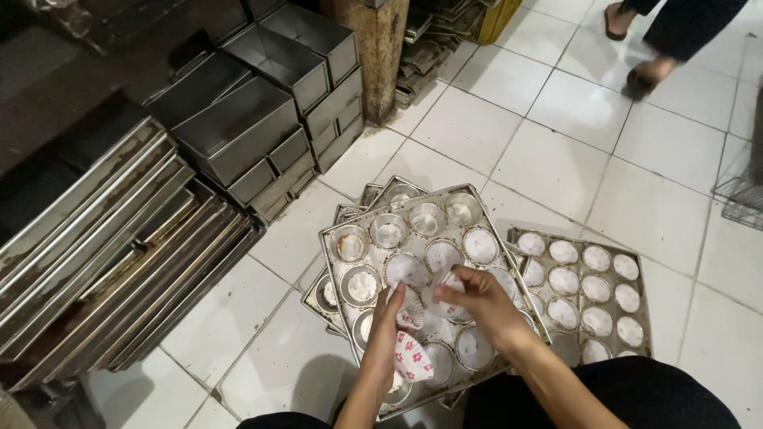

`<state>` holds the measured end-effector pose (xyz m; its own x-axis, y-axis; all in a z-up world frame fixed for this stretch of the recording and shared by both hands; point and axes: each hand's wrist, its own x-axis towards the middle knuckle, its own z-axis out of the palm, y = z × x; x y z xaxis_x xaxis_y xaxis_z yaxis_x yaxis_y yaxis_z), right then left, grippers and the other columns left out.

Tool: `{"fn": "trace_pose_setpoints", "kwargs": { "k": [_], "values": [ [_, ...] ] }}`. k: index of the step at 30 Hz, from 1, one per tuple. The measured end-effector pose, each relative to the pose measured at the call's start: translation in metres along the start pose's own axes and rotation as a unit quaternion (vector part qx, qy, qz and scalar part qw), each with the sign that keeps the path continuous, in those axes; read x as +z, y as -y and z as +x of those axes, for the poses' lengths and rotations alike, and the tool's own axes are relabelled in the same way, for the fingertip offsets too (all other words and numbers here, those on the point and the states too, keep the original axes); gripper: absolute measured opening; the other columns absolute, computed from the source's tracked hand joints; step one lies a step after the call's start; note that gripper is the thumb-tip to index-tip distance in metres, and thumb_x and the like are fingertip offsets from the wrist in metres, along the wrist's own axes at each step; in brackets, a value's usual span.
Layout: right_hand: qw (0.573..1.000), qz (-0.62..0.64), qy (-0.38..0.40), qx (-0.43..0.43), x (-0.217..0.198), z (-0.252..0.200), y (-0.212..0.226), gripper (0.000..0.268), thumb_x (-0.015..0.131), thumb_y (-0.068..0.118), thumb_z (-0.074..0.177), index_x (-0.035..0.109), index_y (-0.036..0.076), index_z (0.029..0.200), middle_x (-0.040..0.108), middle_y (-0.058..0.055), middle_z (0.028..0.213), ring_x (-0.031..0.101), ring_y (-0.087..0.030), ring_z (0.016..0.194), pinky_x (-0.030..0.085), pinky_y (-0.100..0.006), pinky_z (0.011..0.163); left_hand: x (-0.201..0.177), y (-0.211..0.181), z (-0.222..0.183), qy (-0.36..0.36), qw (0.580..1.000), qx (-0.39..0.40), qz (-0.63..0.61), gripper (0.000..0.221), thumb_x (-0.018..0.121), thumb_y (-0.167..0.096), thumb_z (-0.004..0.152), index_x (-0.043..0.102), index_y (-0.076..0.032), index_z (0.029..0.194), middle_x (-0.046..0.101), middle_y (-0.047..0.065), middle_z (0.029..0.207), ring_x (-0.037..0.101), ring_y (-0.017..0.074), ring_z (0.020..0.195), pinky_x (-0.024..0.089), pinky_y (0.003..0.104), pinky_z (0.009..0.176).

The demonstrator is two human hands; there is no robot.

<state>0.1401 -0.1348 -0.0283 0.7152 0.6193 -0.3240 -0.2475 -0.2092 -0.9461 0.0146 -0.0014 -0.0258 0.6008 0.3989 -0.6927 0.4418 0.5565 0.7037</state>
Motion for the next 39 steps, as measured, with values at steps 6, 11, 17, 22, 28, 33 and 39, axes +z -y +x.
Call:
{"fn": "trace_pose_setpoints", "kwargs": {
  "k": [6,11,17,22,28,33,39],
  "values": [
    [0.986,-0.018,-0.164,-0.003,-0.033,0.036,0.032,0.033,0.059,0.031,0.102,0.071,0.001,0.104,0.074,-0.017,0.087,0.071,-0.024,0.068,0.059,-0.031,0.059,0.003,-0.020,-0.015,0.008,0.995,-0.007,-0.094,0.076,0.049,-0.048,0.089,0.033,-0.020,0.158,0.075,0.012,0.112,0.066,0.0187,0.088,0.049,0.029,0.071],
    [0.839,-0.429,-0.228,-0.244,-0.070,0.112,-0.009,0.025,0.065,0.014,0.092,0.077,0.005,0.112,0.072,-0.004,0.091,0.059,-0.020,0.069,0.045,-0.034,0.064,0.000,-0.017,-0.013,0.009,0.995,0.021,-0.097,0.067,0.049,-0.046,0.091,0.046,-0.014,0.149,0.073,0.012,0.105,0.062,0.0169,0.076,0.046,0.027,0.062],
    [0.680,-0.699,-0.056,-0.215,-0.077,0.150,-0.037,0.038,0.043,0.020,0.100,0.061,0.014,0.133,0.079,-0.003,0.101,0.072,-0.013,0.070,0.029,-0.044,0.119,-0.002,-0.014,-0.008,0.006,0.999,0.001,-0.051,0.077,0.044,-0.054,0.090,0.034,-0.015,0.156,0.075,0.012,0.105,0.057,0.0135,0.064,0.041,0.024,0.051],
    [0.668,-0.673,-0.071,-0.310,-0.078,0.150,-0.052,0.045,0.038,0.036,0.108,0.069,0.006,0.121,0.074,-0.005,0.123,0.069,-0.016,0.115,0.025,-0.047,0.122,-0.001,-0.017,-0.011,0.007,0.999,-0.006,-0.053,0.068,0.043,-0.050,0.092,0.045,-0.016,0.151,0.076,0.010,0.106,0.062,0.0167,0.078,0.044,0.027,0.063],
    [0.758,-0.642,0.031,-0.109,-0.072,0.143,-0.020,0.073,0.006,0.051,0.102,0.056,0.015,0.140,0.051,0.006,0.152,0.038,-0.007,0.147,-0.004,-0.047,0.130,-0.001,-0.011,-0.009,0.034,0.994,0.029,-0.099,0.055,0.042,-0.046,0.096,0.053,-0.012,0.137,0.075,0.012,0.102,0.057,0.0146,0.073,0.039,0.025,0.060],
    [0.876,-0.462,-0.025,-0.137,-0.037,0.112,0.029,0.033,0.045,0.022,0.106,0.066,0.006,0.127,0.063,-0.006,0.141,0.072,-0.018,0.080,0.059,-0.033,0.093,-0.004,-0.014,-0.013,0.024,0.991,0.036,-0.125,0.060,0.041,-0.049,0.094,0.050,-0.011,0.139,0.071,0.013,0.102,0.053,0.0171,0.081,0.040,0.029,0.075],
    [0.835,-0.420,0.101,-0.342,0.011,0.111,-0.012,0.055,0.047,-0.015,0.074,0.058,0.009,0.123,0.071,-0.002,0.127,0.071,-0.028,0.107,0.055,-0.041,0.097,-0.003,-0.005,-0.020,0.018,0.971,0.018,-0.238,0.056,0.045,-0.048,0.094,0.056,-0.014,0.137,0.071,0.015,0.110,0.062,0.0215,0.090,0.043,0.030,0.074]
  ]
}}
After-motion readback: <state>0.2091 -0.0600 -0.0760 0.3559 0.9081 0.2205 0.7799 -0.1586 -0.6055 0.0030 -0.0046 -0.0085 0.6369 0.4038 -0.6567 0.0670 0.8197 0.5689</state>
